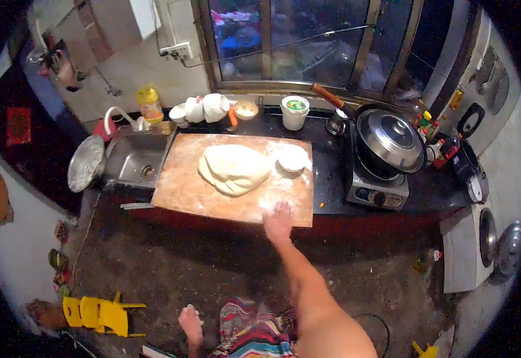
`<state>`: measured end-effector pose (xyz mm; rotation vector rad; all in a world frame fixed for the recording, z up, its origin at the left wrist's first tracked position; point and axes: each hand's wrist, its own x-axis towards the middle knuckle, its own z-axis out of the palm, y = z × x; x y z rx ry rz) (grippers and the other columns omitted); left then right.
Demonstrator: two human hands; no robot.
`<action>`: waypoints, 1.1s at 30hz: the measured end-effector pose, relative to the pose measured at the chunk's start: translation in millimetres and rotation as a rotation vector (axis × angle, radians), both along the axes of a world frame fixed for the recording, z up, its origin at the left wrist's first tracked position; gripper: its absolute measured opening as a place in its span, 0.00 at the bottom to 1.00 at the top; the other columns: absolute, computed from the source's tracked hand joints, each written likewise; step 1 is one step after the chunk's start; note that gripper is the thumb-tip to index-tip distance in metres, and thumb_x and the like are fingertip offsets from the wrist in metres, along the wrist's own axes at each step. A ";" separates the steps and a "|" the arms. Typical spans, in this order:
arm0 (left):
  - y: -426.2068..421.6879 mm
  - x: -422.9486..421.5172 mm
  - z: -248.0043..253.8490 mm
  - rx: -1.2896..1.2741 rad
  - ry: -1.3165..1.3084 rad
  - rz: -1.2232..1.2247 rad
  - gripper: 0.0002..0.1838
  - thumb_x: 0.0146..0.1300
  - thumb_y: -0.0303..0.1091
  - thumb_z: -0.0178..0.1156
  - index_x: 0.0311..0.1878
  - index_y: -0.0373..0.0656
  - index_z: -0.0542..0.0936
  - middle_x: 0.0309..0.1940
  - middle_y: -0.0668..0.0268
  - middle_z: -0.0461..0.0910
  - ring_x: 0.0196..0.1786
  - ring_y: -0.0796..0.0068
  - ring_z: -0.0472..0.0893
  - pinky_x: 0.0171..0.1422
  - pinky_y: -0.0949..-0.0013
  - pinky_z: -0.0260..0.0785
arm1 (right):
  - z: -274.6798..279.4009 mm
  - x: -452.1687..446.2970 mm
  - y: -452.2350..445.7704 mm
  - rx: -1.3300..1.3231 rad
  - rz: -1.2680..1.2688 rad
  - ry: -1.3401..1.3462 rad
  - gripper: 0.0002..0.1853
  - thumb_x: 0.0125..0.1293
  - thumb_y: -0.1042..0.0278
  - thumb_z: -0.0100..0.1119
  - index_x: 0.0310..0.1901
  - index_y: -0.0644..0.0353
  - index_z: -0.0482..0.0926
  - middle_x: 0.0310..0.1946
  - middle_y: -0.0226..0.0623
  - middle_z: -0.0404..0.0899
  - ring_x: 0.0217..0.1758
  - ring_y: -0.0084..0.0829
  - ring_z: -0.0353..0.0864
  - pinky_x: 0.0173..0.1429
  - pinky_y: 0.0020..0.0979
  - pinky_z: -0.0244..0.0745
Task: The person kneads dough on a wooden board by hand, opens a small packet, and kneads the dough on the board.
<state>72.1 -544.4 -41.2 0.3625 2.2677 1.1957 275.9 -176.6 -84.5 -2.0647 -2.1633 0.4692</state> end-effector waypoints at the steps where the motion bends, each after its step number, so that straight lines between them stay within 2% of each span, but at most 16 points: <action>1: 16.7 -14.5 2.6 0.028 -0.046 0.030 0.20 0.69 0.39 0.55 0.23 0.37 0.73 0.15 0.67 0.69 0.14 0.76 0.68 0.17 0.67 0.64 | -16.4 -17.7 10.9 -0.002 0.002 0.032 0.42 0.73 0.42 0.39 0.74 0.73 0.50 0.77 0.57 0.47 0.82 0.50 0.42 0.82 0.48 0.34; 3: 45.5 -56.7 -29.3 0.033 0.012 -0.026 0.19 0.69 0.40 0.55 0.23 0.39 0.73 0.16 0.70 0.69 0.14 0.78 0.67 0.17 0.70 0.62 | -23.0 -58.5 20.2 0.016 0.003 0.092 0.42 0.73 0.42 0.40 0.74 0.73 0.51 0.77 0.57 0.48 0.81 0.51 0.42 0.82 0.48 0.34; 4: 72.4 -70.5 -26.1 0.064 0.048 -0.149 0.19 0.70 0.39 0.55 0.23 0.37 0.73 0.17 0.65 0.70 0.17 0.72 0.69 0.22 0.66 0.63 | -10.3 -70.7 20.7 0.003 0.080 0.062 0.42 0.73 0.43 0.42 0.74 0.73 0.51 0.76 0.58 0.50 0.81 0.54 0.44 0.82 0.49 0.35; 6: 146.2 -83.8 -3.1 0.116 0.100 -0.397 0.19 0.70 0.37 0.54 0.25 0.34 0.73 0.18 0.56 0.73 0.23 0.62 0.72 0.31 0.58 0.65 | -18.3 -75.5 18.5 0.075 0.148 -0.023 0.41 0.73 0.44 0.43 0.75 0.70 0.50 0.76 0.56 0.51 0.80 0.53 0.47 0.81 0.49 0.38; 9: 265.3 -93.0 49.8 0.143 0.205 -0.766 0.18 0.70 0.37 0.54 0.26 0.34 0.74 0.21 0.51 0.73 0.24 0.59 0.73 0.33 0.58 0.65 | 11.9 -35.8 18.7 -0.001 0.374 0.216 0.37 0.70 0.46 0.48 0.73 0.64 0.59 0.76 0.53 0.53 0.80 0.49 0.49 0.81 0.49 0.42; 12: 358.8 -105.8 60.2 0.188 0.304 -0.988 0.16 0.69 0.37 0.55 0.29 0.33 0.76 0.21 0.47 0.73 0.25 0.55 0.75 0.34 0.55 0.66 | 5.4 -11.3 31.7 0.080 0.113 -0.002 0.38 0.69 0.46 0.50 0.73 0.65 0.58 0.75 0.52 0.55 0.80 0.47 0.51 0.81 0.49 0.44; 16: 455.5 -94.3 71.4 0.301 0.437 -1.259 0.11 0.64 0.36 0.60 0.35 0.35 0.80 0.33 0.49 0.80 0.39 0.52 0.80 0.48 0.54 0.71 | -22.1 -41.1 47.0 0.142 -0.178 -0.124 0.40 0.69 0.45 0.49 0.74 0.66 0.56 0.76 0.53 0.53 0.81 0.48 0.48 0.81 0.47 0.40; 17: 470.7 -81.6 70.4 0.407 0.546 -1.358 0.10 0.62 0.35 0.61 0.38 0.37 0.81 0.38 0.50 0.81 0.45 0.51 0.81 0.54 0.53 0.71 | 11.0 -62.5 50.3 -0.056 -0.246 0.100 0.40 0.70 0.43 0.47 0.74 0.67 0.56 0.76 0.55 0.51 0.81 0.49 0.46 0.82 0.47 0.38; 18: 483.8 -69.2 64.5 0.476 0.724 -1.518 0.13 0.59 0.35 0.63 0.46 0.39 0.81 0.50 0.54 0.81 0.56 0.53 0.77 0.66 0.51 0.63 | -28.0 -84.1 51.1 -0.004 -0.286 0.062 0.40 0.69 0.46 0.51 0.72 0.69 0.58 0.75 0.56 0.54 0.80 0.50 0.49 0.82 0.47 0.39; 20: 503.2 -38.1 54.7 0.614 0.889 -1.699 0.21 0.59 0.37 0.62 0.55 0.43 0.79 0.61 0.55 0.75 0.71 0.56 0.67 0.76 0.45 0.52 | -27.1 -118.8 46.6 0.037 -0.282 0.083 0.39 0.71 0.44 0.43 0.72 0.71 0.59 0.76 0.57 0.53 0.79 0.52 0.51 0.81 0.48 0.39; 22: 516.3 -22.2 55.2 0.633 0.993 -1.849 0.22 0.58 0.39 0.63 0.57 0.47 0.79 0.63 0.56 0.73 0.73 0.54 0.63 0.77 0.40 0.47 | -7.5 -114.3 42.3 -0.024 -0.185 0.040 0.39 0.72 0.45 0.43 0.73 0.70 0.58 0.75 0.56 0.53 0.79 0.51 0.51 0.81 0.49 0.40; 25: 533.7 -24.3 37.5 0.679 1.207 -1.788 0.21 0.57 0.41 0.64 0.55 0.50 0.80 0.61 0.57 0.75 0.69 0.53 0.68 0.73 0.39 0.52 | 29.4 -98.3 42.5 -0.055 -0.131 0.066 0.38 0.69 0.48 0.51 0.72 0.69 0.59 0.74 0.55 0.56 0.78 0.52 0.52 0.81 0.49 0.42; 27: 547.2 -31.5 32.8 0.597 1.106 -1.806 0.19 0.57 0.41 0.64 0.52 0.49 0.80 0.58 0.58 0.76 0.64 0.54 0.71 0.69 0.41 0.57 | 25.6 -93.4 36.4 -0.007 -0.123 0.054 0.39 0.66 0.50 0.56 0.71 0.67 0.59 0.73 0.54 0.59 0.78 0.51 0.52 0.81 0.48 0.42; 29: 558.3 -43.0 40.5 0.668 1.074 -1.713 0.18 0.50 0.40 0.68 0.46 0.50 0.81 0.48 0.59 0.79 0.53 0.56 0.76 0.57 0.47 0.65 | 4.1 -111.1 35.6 -0.062 -0.215 0.021 0.40 0.69 0.46 0.50 0.73 0.69 0.55 0.74 0.56 0.55 0.78 0.52 0.51 0.81 0.51 0.40; 31: 564.4 -63.9 56.2 0.628 0.972 -1.617 0.20 0.47 0.38 0.70 0.46 0.47 0.80 0.47 0.57 0.79 0.52 0.54 0.76 0.57 0.50 0.67 | -1.3 -137.3 39.2 -0.001 -0.273 0.048 0.40 0.71 0.46 0.47 0.74 0.70 0.54 0.75 0.59 0.52 0.79 0.53 0.50 0.81 0.51 0.38; 33: 564.2 -95.6 51.9 0.629 0.894 -1.499 0.21 0.46 0.36 0.71 0.45 0.44 0.79 0.46 0.54 0.78 0.52 0.53 0.77 0.56 0.52 0.68 | 2.5 -145.7 46.2 -0.027 -0.146 0.101 0.40 0.71 0.47 0.47 0.74 0.70 0.53 0.75 0.60 0.52 0.79 0.54 0.49 0.81 0.50 0.38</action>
